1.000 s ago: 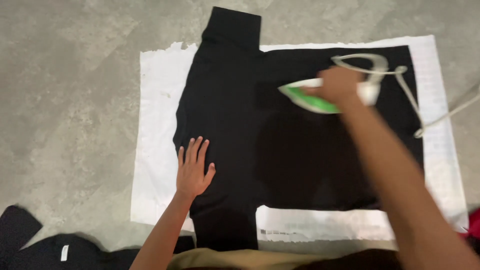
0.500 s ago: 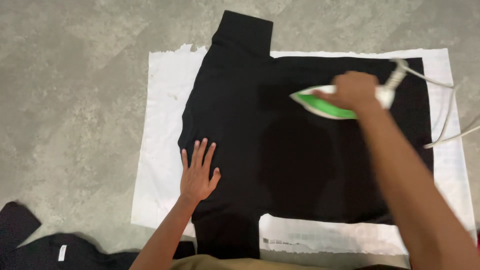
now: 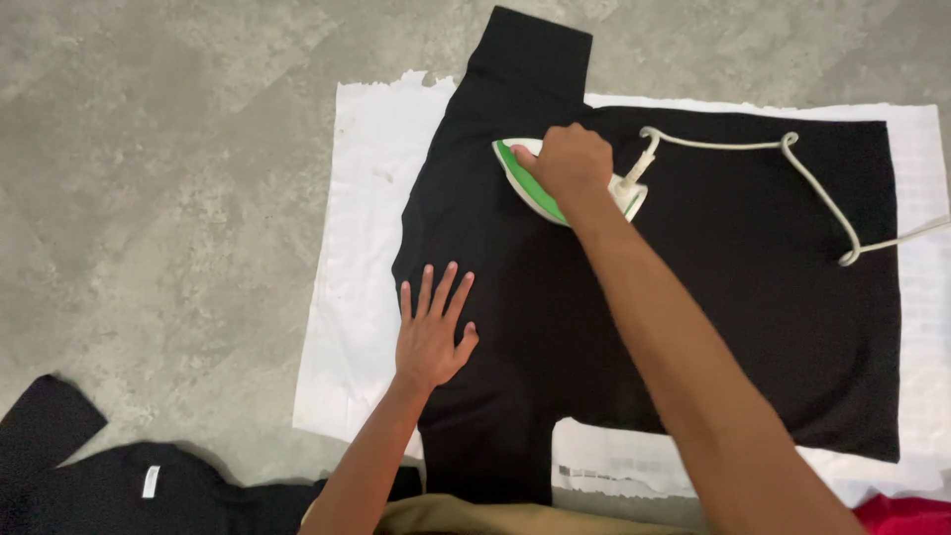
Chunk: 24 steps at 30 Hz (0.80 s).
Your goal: The person irons a black long-sleeved shirt laid out on a white sheet on the floor. They smooth the fabric with one hand and use a green and white iron with the other, moving it across the sleeves and body of the shirt.
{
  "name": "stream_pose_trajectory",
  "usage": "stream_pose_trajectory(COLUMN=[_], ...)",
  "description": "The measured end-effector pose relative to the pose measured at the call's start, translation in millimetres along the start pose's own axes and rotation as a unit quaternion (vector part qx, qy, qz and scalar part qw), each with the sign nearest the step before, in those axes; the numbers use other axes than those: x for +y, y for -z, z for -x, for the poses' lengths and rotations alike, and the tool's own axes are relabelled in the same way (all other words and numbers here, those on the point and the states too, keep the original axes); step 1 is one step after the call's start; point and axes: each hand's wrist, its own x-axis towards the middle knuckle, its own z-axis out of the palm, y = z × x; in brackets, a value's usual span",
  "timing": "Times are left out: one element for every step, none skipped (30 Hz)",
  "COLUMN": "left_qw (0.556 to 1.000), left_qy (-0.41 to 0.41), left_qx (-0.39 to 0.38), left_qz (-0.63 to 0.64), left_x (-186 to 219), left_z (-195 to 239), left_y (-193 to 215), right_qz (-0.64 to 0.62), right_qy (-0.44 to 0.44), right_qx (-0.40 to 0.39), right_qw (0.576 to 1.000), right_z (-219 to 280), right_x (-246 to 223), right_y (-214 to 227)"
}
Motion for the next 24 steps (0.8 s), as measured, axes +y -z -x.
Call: stream_pose_trajectory(left_qw=[1.0, 1.0, 1.0, 1.0, 1.0, 1.0, 1.0, 1.0, 1.0, 1.0, 1.0, 1.0, 1.0, 1.0, 1.0, 1.0, 0.999, 0.999, 0.999, 0.999, 0.999, 0.999, 0.998, 0.998], left_qy=[0.002, 0.0, -0.003, -0.001, 0.002, -0.004, -0.003, -0.001, -0.005, -0.002, 0.001, -0.003, -0.002, -0.001, -0.006, -0.009, -0.013, -0.014, -0.012, -0.011, -0.011, -0.015, -0.019, -0.02], left_qx=[-0.003, -0.002, 0.001, -0.003, -0.007, -0.007, -0.012, -0.02, -0.023, -0.02, -0.018, -0.019, -0.015, -0.011, -0.012, 0.011, 0.034, 0.033, 0.032, 0.032, 0.032, 0.043, 0.054, 0.054], left_qz=[-0.004, -0.009, -0.008, -0.009, -0.01, -0.011, -0.01, -0.008, -0.008, -0.009, -0.01, -0.01, -0.016, -0.022, -0.022, -0.018, -0.013, -0.014, -0.005, 0.005, 0.004, 0.006, 0.009, 0.011], left_x=[0.4, 1.4, -0.1, 0.0, 0.7, -0.1, -0.6, -0.1, 0.2, 1.2, 2.1, 1.6, 1.2, 0.5, 5.1, 7.6, 9.3, 10.6, 11.0, 11.1, 12.1, 12.9, 13.6, 13.8], left_z=[2.2, -2.6, -7.4, -4.9, -2.9, -2.4, -2.5, 1.1, -0.6, -1.2, -2.4, -2.4, -2.4, -2.0, -2.0, -2.7, -3.0, -3.9, -4.3, -5.2, -4.0, -4.3, -4.2, -4.3], left_y=[1.1, 2.1, 2.2, 1.8, 1.1, 0.3, -0.6, -1.2, 1.3, 2.6, 4.0, 2.2, 0.7, -1.5, -0.2, 2.2, 5.0, 5.1, 5.6, 6.2, 7.2, 8.5, 9.8, 7.6], right_qz=[0.017, 0.035, 0.037, 0.069, 0.1, 0.099, 0.082, 0.063, 0.061, 0.086, 0.111, 0.11, 0.139, 0.167, 0.165, 0.208, 0.249, 0.248, 0.26, 0.272, 0.271, 0.24, 0.208, 0.208], right_qy=[0.038, 0.073, 0.071, 0.092, 0.112, 0.106, 0.073, 0.041, 0.036, 0.023, 0.009, 0.005, -0.022, -0.051, -0.056, -0.076, -0.096, -0.096, -0.115, -0.133, -0.133, -0.127, -0.121, -0.122], right_qx=[-0.026, -0.048, -0.046, -0.065, -0.084, -0.083, -0.079, -0.079, -0.08, -0.083, -0.087, -0.087, -0.095, -0.103, -0.103, -0.086, -0.068, -0.068, -0.078, -0.086, -0.086, -0.103, -0.121, -0.122], right_qw=[0.999, 0.995, 0.996, 0.991, 0.985, 0.986, 0.991, 0.994, 0.994, 0.993, 0.99, 0.99, 0.985, 0.979, 0.979, 0.971, 0.961, 0.962, 0.956, 0.949, 0.949, 0.957, 0.963, 0.963], right_z=[3.9, 3.5, 3.9, 11.4, 18.8, 16.1, 13.4, 13.8, 16.4, 19.5, 22.4, 25.8, 29.7, 35.4, 35.5, 33.6, 32.0, 33.4, 35.1, 35.7, 34.6, 33.3, 32.2, 36.4], right_x=[0.6, 5.2, 11.0, 17.4, 24.6, 45.9, 67.8, 89.4, 118.7, 148.2, 177.6, 209.6, 241.7, 274.0, 313.1, 349.8, 385.6, 401.0, 415.5, 429.5, 425.5, 421.8, 418.0, 390.2], right_y=[2.8, 9.1, 18.8, 24.1, 29.2, 31.9, 34.7, 35.7, 41.3, 45.3, 49.4, 51.8, 54.3, 55.6, 42.1, 28.7, 15.2, 15.1, 15.1, 16.4, 15.2, 16.8, 18.3, 22.4])
